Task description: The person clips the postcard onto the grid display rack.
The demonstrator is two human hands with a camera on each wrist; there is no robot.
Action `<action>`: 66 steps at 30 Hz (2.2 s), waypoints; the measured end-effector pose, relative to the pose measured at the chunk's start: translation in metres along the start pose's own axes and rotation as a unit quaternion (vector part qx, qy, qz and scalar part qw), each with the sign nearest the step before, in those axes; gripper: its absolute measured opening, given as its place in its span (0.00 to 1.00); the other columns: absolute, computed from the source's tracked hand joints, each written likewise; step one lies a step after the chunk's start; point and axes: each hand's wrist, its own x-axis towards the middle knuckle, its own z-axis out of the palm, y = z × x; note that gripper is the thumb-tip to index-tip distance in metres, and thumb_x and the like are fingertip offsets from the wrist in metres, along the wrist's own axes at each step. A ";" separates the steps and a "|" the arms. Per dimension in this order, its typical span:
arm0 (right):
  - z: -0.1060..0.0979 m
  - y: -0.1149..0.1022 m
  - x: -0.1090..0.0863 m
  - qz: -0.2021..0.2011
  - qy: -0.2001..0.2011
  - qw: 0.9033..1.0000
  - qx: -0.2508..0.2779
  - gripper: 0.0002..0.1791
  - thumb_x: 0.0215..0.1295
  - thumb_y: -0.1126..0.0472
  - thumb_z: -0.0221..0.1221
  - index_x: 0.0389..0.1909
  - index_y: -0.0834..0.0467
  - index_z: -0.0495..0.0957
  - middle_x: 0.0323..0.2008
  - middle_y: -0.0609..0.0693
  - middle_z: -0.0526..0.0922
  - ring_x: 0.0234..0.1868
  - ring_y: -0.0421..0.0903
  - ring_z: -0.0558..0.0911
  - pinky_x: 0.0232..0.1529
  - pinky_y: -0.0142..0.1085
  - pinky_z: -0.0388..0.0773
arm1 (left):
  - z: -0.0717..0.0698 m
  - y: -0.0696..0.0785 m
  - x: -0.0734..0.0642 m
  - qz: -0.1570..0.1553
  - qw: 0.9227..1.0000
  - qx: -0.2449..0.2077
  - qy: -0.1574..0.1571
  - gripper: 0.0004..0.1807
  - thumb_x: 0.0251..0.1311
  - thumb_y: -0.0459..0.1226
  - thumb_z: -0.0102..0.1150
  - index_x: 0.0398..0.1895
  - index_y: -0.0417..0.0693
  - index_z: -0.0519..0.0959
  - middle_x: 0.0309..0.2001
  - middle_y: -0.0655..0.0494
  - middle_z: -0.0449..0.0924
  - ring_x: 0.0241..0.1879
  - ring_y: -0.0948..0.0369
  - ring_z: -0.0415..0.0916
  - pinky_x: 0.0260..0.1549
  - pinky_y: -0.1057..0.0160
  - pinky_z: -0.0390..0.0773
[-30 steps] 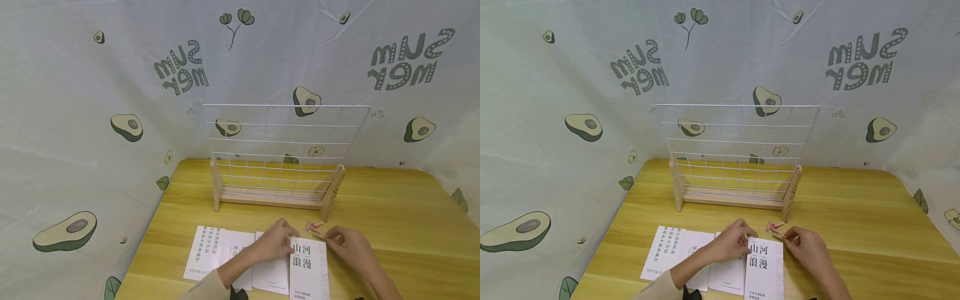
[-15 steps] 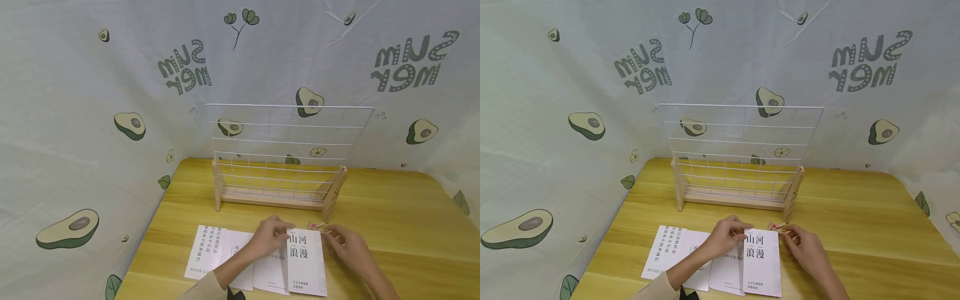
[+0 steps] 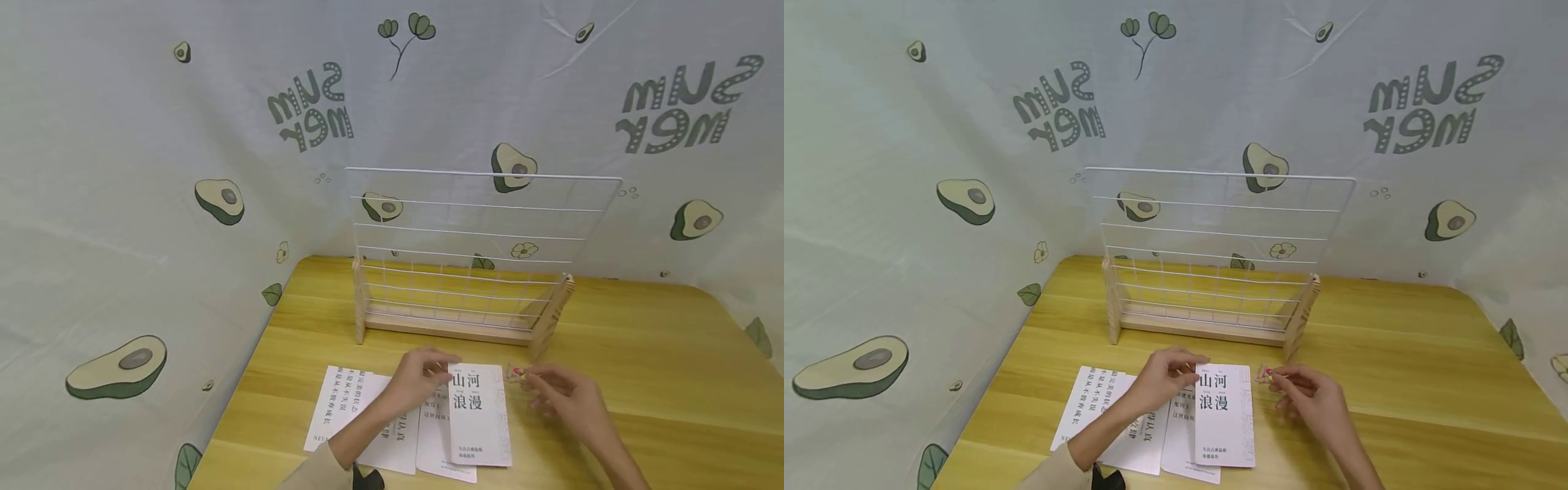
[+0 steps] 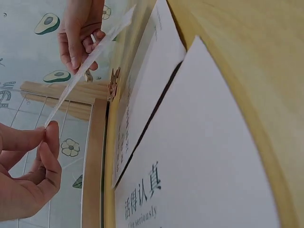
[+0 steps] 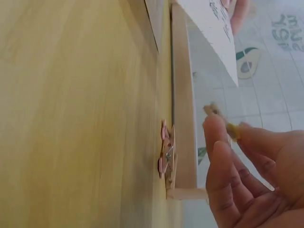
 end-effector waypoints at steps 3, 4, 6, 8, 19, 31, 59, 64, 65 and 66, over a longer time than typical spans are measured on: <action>0.003 0.000 0.000 -0.040 -0.015 0.999 0.011 0.11 0.72 0.65 0.63 0.50 0.67 0.81 0.37 0.45 0.92 0.24 0.44 0.87 0.24 0.36 0.83 | -0.008 -0.001 -0.002 -0.006 1.000 -0.005 0.015 0.16 0.64 0.28 0.66 0.54 0.48 0.87 0.42 0.52 0.84 0.37 0.71 0.77 0.38 0.73 0.79; 0.005 -0.001 0.000 -0.054 -0.022 0.998 0.015 0.12 0.72 0.66 0.63 0.51 0.69 0.80 0.37 0.45 0.92 0.23 0.44 0.86 0.24 0.37 0.83 | -0.010 -0.001 -0.003 -0.008 1.000 -0.008 0.022 0.16 0.63 0.28 0.67 0.53 0.47 0.87 0.41 0.52 0.84 0.36 0.71 0.77 0.38 0.73 0.79; 0.007 -0.003 0.002 -0.074 -0.032 0.997 0.015 0.15 0.71 0.68 0.63 0.55 0.71 0.79 0.37 0.49 0.92 0.23 0.43 0.86 0.25 0.37 0.84 | -0.015 -0.001 -0.003 -0.010 0.999 -0.017 0.039 0.15 0.63 0.28 0.68 0.52 0.46 0.88 0.39 0.52 0.84 0.34 0.70 0.78 0.36 0.74 0.78; 0.009 -0.007 0.004 -0.082 -0.035 0.996 -0.006 0.18 0.71 0.66 0.64 0.57 0.70 0.79 0.39 0.55 0.91 0.26 0.41 0.87 0.27 0.36 0.85 | -0.021 0.000 -0.003 -0.009 0.998 -0.027 0.058 0.13 0.62 0.28 0.69 0.49 0.44 0.88 0.37 0.50 0.85 0.33 0.67 0.80 0.34 0.75 0.78; 0.016 -0.036 0.020 -0.033 -0.078 0.994 -0.069 0.19 0.68 0.54 0.68 0.54 0.59 0.86 0.43 0.54 0.92 0.34 0.39 0.90 0.39 0.30 0.84 | -0.066 0.010 0.004 0.043 0.990 -0.021 0.132 0.12 0.59 0.26 0.71 0.45 0.43 0.90 0.37 0.43 0.87 0.33 0.59 0.83 0.29 0.75 0.73; 0.019 -0.051 0.035 -0.188 -0.057 0.977 -0.086 0.09 0.65 0.67 0.69 0.45 0.58 0.89 0.34 0.45 0.83 0.20 0.37 0.73 0.14 0.30 0.69 | -0.108 0.038 0.016 0.122 0.973 0.051 0.187 0.11 0.58 0.25 0.71 0.42 0.42 0.91 0.34 0.46 0.86 0.28 0.63 0.69 0.25 0.74 0.64; 0.014 -0.126 0.072 -0.279 0.008 0.958 -0.069 0.10 0.64 0.73 0.67 0.45 0.61 0.88 0.17 0.46 0.57 0.17 0.32 0.53 0.15 0.35 0.54 | -0.176 0.114 0.051 0.257 0.918 0.110 0.281 0.08 0.60 0.25 0.70 0.42 0.36 0.86 0.38 0.42 0.89 0.35 0.50 0.87 0.33 0.70 0.71; 0.012 -0.143 0.078 -0.280 0.028 0.955 -0.088 0.09 0.65 0.71 0.67 0.44 0.62 0.88 0.17 0.45 0.53 0.18 0.31 0.51 0.16 0.35 0.53 | -0.187 0.125 0.057 0.268 0.910 0.117 0.295 0.07 0.60 0.25 0.70 0.41 0.35 0.85 0.38 0.42 0.89 0.35 0.50 0.87 0.35 0.69 0.72; 0.012 -0.146 0.080 -0.281 0.034 0.955 -0.089 0.08 0.65 0.71 0.67 0.44 0.62 0.88 0.17 0.45 0.53 0.18 0.31 0.51 0.16 0.35 0.53 | -0.188 0.126 0.059 0.270 0.908 0.118 0.298 0.07 0.60 0.26 0.70 0.41 0.36 0.86 0.38 0.42 0.89 0.35 0.50 0.87 0.35 0.69 0.72; 0.012 -0.149 0.081 -0.280 0.038 0.955 -0.089 0.08 0.65 0.70 0.67 0.44 0.61 0.88 0.17 0.45 0.53 0.18 0.32 0.51 0.16 0.35 0.53 | -0.189 0.128 0.060 0.272 0.907 0.117 0.299 0.07 0.60 0.26 0.70 0.41 0.36 0.86 0.39 0.43 0.89 0.36 0.51 0.87 0.36 0.69 0.72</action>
